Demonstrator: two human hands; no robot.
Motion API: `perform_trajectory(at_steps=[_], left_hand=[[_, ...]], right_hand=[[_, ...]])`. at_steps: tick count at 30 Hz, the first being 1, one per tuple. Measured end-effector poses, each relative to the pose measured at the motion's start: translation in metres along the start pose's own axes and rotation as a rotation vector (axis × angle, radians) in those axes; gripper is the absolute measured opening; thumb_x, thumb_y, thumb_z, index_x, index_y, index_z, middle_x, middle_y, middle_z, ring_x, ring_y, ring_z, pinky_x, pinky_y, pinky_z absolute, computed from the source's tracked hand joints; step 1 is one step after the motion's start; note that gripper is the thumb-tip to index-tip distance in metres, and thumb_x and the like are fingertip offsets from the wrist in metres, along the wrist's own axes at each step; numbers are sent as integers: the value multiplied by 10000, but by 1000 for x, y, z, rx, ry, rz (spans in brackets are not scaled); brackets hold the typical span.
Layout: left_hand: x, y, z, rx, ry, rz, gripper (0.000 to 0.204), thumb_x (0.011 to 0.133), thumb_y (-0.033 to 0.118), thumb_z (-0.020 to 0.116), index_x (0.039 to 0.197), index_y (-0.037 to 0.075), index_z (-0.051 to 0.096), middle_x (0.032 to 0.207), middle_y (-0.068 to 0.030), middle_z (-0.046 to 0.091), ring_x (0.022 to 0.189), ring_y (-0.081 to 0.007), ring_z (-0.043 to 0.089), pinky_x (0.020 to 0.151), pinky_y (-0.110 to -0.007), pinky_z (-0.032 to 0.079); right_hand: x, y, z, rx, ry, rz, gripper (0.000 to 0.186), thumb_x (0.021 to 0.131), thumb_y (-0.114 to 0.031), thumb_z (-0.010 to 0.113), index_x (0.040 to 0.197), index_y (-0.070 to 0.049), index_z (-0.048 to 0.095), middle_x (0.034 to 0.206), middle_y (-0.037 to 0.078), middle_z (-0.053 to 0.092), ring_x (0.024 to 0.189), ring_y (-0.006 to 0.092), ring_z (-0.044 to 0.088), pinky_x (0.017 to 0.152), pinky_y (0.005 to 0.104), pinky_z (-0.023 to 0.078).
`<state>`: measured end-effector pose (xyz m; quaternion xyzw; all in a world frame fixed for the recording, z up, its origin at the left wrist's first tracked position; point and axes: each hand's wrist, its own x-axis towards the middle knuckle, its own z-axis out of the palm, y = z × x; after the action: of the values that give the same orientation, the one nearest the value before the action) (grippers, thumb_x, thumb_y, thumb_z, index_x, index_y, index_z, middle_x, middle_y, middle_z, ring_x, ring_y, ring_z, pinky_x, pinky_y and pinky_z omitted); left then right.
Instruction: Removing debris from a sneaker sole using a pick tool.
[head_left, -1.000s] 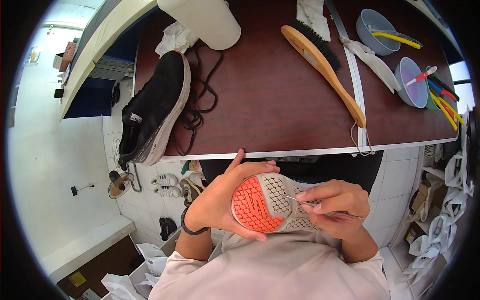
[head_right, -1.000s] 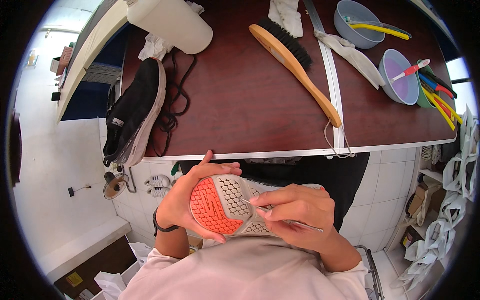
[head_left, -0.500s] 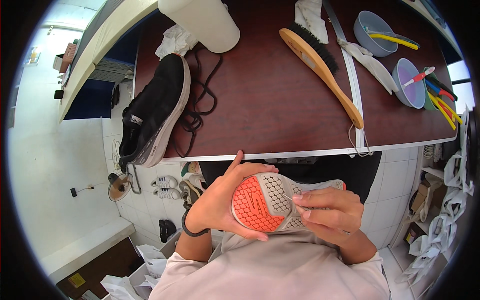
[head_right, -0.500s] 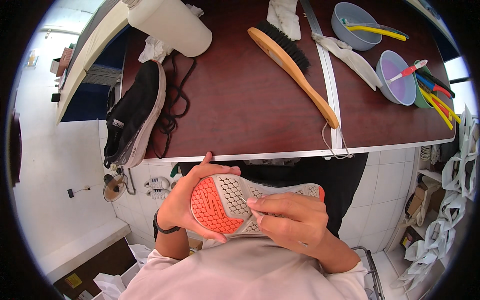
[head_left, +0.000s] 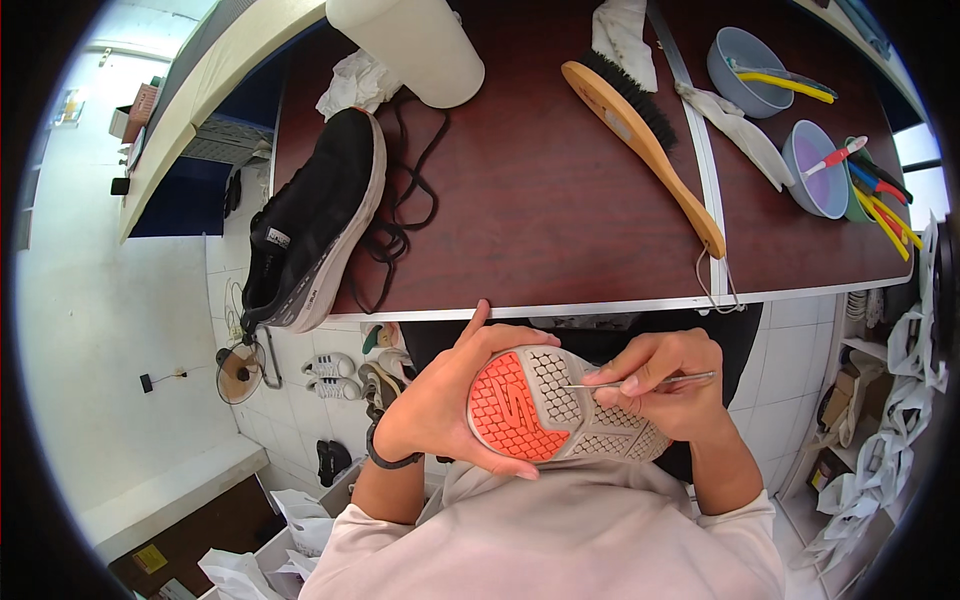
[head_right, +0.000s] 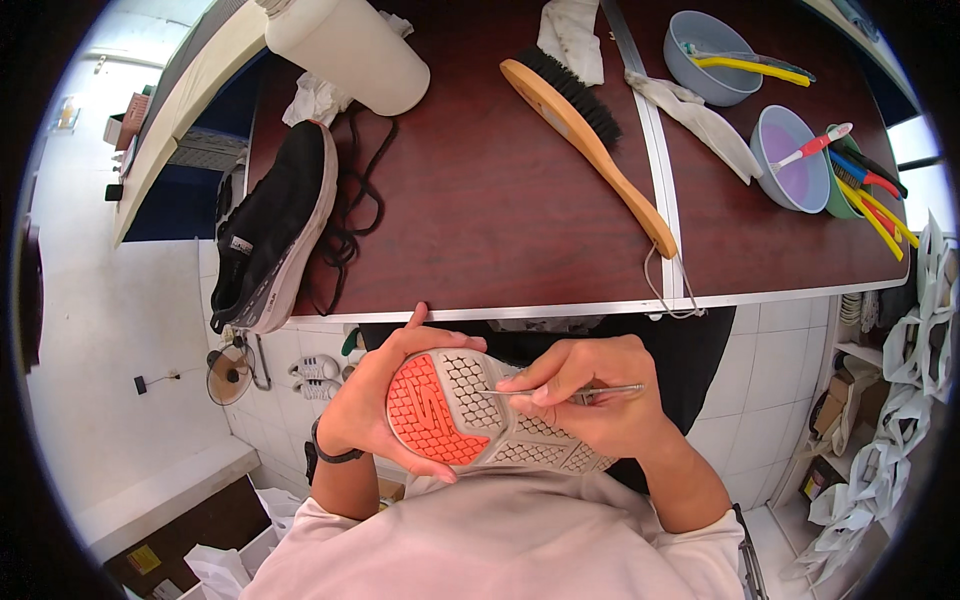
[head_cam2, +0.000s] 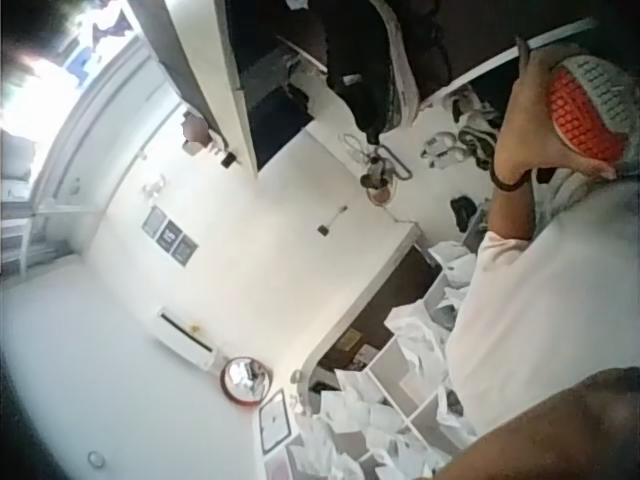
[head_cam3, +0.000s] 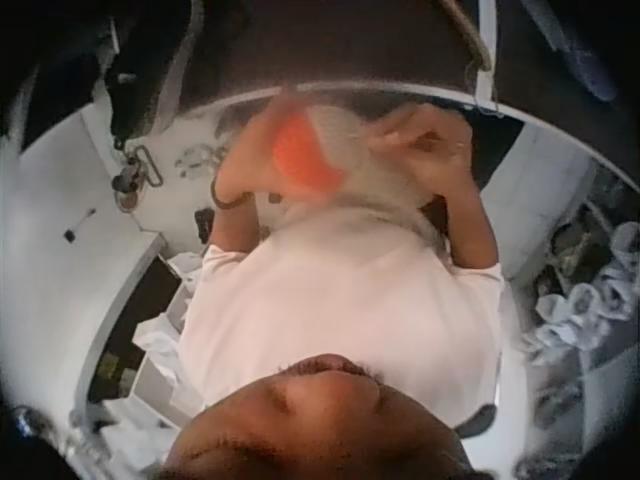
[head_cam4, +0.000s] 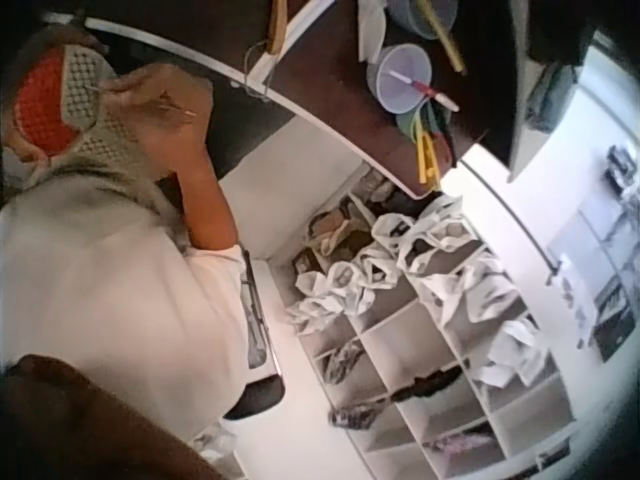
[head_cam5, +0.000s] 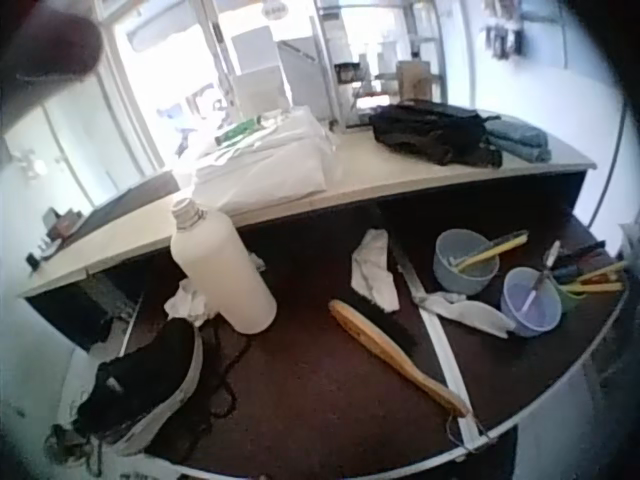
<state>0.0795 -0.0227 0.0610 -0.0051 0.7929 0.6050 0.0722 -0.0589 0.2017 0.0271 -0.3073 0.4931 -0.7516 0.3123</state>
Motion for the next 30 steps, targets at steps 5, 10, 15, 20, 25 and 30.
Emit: perform_trajectory(at_steps=[5,10,15,20,25,30], left_hand=[[-1,-3,1,-11,0,14,1209,422,457,1019,1384,0,447,1281,-204,655,1216,-306,634,1237,-548,17],[0,-3,1,-53,5,13,1201,426,445,1021,1383,-3,451,1297,-205,646,1232,-301,622,1237,-528,-16],[2,-3,2,-58,8,14,1206,428,447,1021,1386,-10,448,1301,-208,644,1247,-300,612,1236,-528,-20],[3,-2,1,-42,5,14,1203,432,459,1019,1381,-14,451,1301,-204,644,1248,-299,609,1236,-533,-10],[1,-2,1,-37,8,-8,1202,439,468,1015,1382,-18,450,1290,-195,647,1239,-302,612,1236,-544,15],[0,-2,5,-46,35,-30,1202,438,473,1010,1382,-20,453,1278,-186,650,1230,-303,615,1235,-551,16]], right_hand=[[4,7,-1,113,-38,60,245,766,130,795,782,-41,621,890,186,755,897,259,769,733,310,630],[-2,8,4,241,46,116,252,781,141,779,827,-39,609,897,204,746,911,267,764,722,314,632],[-12,10,4,12,76,-134,253,775,137,777,849,-40,612,927,223,745,877,244,766,696,286,623],[-9,9,6,-135,75,-246,259,739,111,801,867,-48,642,929,203,752,814,230,767,656,263,607],[-6,7,3,-252,-19,-324,257,705,81,814,854,-56,655,926,181,758,730,204,746,602,250,580],[-7,10,7,-264,14,-328,245,728,75,814,843,-58,644,920,180,759,748,214,756,610,256,591]])
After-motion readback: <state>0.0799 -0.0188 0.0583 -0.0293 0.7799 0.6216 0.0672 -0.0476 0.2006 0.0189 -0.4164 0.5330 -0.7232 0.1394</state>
